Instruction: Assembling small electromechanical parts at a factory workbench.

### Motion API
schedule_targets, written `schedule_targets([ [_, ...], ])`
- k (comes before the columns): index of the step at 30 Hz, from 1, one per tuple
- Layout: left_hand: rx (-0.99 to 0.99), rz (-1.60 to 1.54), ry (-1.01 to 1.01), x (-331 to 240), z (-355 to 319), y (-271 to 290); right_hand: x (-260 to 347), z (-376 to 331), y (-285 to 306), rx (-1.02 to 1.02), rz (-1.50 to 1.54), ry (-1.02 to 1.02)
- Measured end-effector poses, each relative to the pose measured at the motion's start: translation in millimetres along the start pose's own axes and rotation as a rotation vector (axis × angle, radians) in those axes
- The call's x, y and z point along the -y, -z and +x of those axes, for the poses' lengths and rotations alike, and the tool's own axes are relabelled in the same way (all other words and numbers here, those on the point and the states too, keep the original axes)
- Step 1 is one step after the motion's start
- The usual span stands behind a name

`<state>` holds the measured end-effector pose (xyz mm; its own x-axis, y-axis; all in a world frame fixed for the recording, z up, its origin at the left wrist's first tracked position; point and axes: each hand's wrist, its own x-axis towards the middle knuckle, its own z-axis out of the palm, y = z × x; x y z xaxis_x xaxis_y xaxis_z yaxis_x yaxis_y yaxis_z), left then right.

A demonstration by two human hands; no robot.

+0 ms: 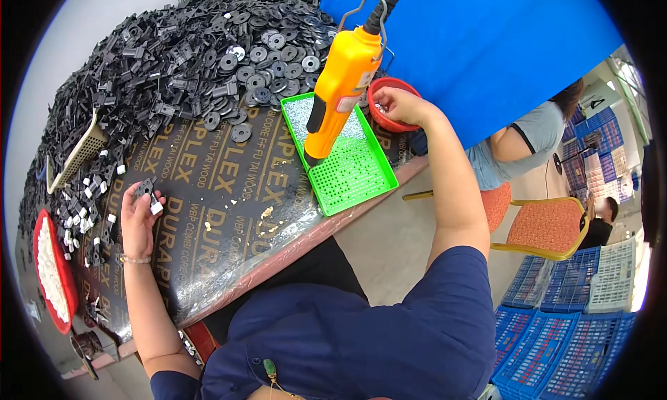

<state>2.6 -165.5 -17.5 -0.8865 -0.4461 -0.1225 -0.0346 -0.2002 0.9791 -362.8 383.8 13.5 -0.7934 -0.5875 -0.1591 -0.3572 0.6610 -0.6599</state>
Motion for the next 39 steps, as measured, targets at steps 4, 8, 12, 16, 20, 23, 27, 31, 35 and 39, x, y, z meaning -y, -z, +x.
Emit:
schedule_targets([
  [4, -0.008, 0.004, 0.002, -2.8, -2.2, -0.6, 13.3, -1.6, -7.3, -0.073, -0.435, 0.123],
  [8, -0.027, 0.009, 0.007, -4.6, -1.0, -4.2, 17.4, 5.0, -7.3, -0.058, -0.478, 0.160],
  [12, -0.030, 0.003, 0.006, -5.0, -1.5, -4.3, 25.3, 7.3, -6.5, -0.033, -0.442, 0.093],
  [16, -0.026, 0.003, 0.021, -6.4, 0.1, -4.6, 15.8, 7.1, -3.3, -0.064, -0.300, -0.015],
  [20, -0.030, -0.003, 0.025, -5.4, -1.4, -2.9, 11.6, 8.2, -5.0, -0.124, -0.245, -0.119],
  [23, -0.026, -0.011, 0.024, -6.7, -2.8, -3.0, -0.6, 8.0, -2.8, -0.154, 0.031, -0.135],
  [27, -0.010, -0.025, 0.032, -8.2, -2.5, -4.0, -8.3, -2.4, 11.5, -0.222, 0.328, -0.174],
  [31, -0.018, -0.024, 0.035, -7.5, -2.6, -6.4, 7.0, -26.4, 23.6, -0.266, 0.479, -0.201],
  [35, -0.026, -0.037, 0.034, -8.2, -5.3, -1.4, 81.1, -72.1, 25.8, -0.249, 0.564, -0.134],
  [39, -0.011, -0.047, 0.036, -7.3, -1.3, -2.8, 131.6, -121.9, 5.1, -0.121, 0.531, -0.075],
])
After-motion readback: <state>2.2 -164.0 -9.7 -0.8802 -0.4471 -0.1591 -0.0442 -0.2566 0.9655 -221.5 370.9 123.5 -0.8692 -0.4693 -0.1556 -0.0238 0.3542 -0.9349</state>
